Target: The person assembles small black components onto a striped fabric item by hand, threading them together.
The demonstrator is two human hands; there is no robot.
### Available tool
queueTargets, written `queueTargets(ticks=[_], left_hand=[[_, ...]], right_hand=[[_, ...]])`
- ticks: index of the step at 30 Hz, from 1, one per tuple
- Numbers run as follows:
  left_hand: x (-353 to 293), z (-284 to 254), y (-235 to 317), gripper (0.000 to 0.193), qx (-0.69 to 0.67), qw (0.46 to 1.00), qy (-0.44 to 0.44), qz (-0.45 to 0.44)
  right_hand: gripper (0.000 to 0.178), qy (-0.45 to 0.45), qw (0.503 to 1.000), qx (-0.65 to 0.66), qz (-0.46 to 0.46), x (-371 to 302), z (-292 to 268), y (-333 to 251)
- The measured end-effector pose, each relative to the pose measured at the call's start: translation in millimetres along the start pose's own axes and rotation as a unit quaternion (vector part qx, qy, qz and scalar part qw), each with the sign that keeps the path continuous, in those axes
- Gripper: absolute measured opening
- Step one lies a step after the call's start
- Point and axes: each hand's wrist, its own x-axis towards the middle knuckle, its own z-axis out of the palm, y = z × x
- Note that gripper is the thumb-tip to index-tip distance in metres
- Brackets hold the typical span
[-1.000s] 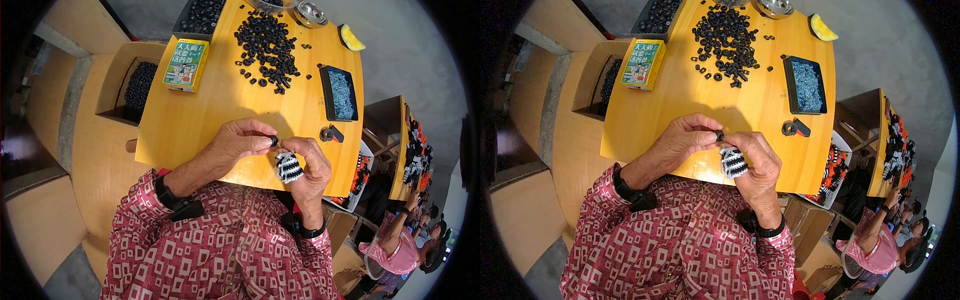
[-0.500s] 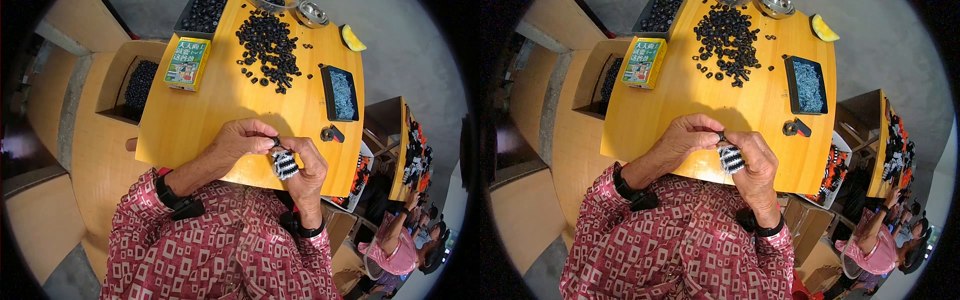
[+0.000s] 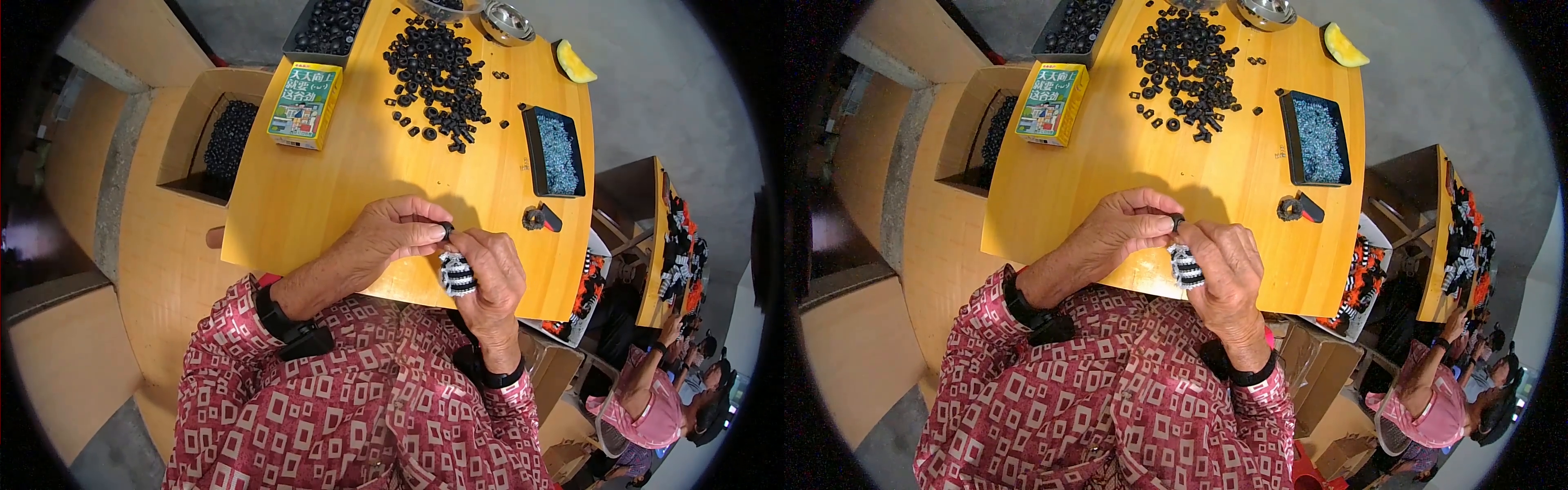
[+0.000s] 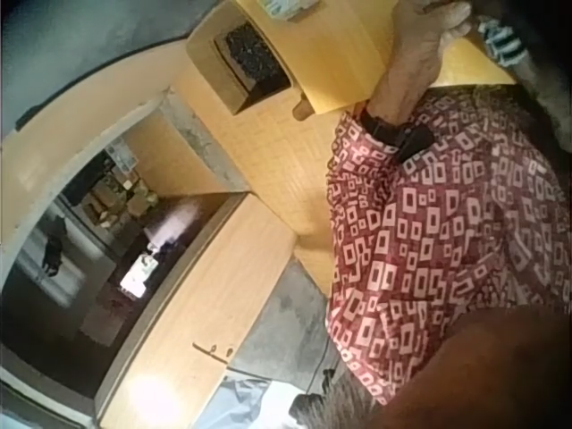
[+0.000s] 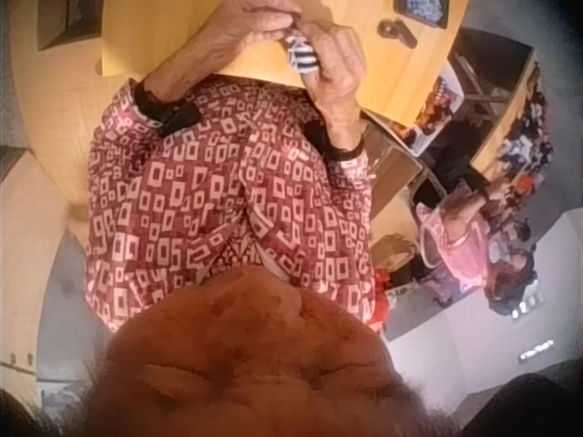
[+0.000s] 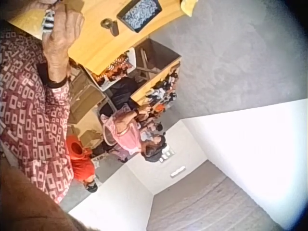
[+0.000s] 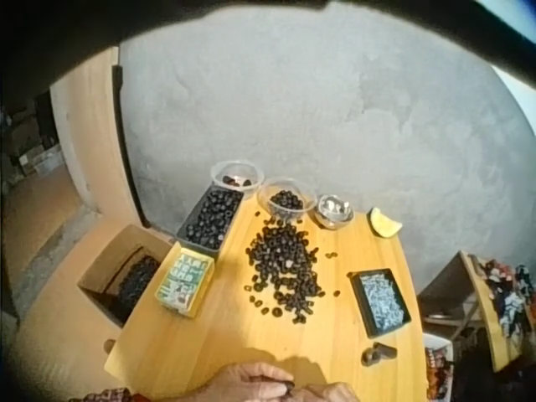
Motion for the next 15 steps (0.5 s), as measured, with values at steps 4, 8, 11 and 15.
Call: queueTargets(ticks=[4,8,11,15], left_hand=[[-0.1,0.3,-0.1,0.023,0.031,1.0,0.003,-0.001],[0.0,-0.2,0.1,0.024,0.049,0.999,-0.001,-0.006],[-0.1,1.3,1.1,0.024,0.057,0.998,0.0,-0.008],[2.0,-1.9,-2.2,0.021,0.044,0.999,0.009,-0.007]], right_hand=[[0.032,-0.011,0.997,-0.065,-0.042,-0.9,0.8,2.2],[0.032,-0.015,0.999,-0.032,-0.013,-2.8,0.2,3.6],[0.036,0.034,0.999,0.021,0.023,-6.3,5.8,4.0],[0.037,0.05,0.998,0.005,0.033,-4.8,7.6,5.0]])
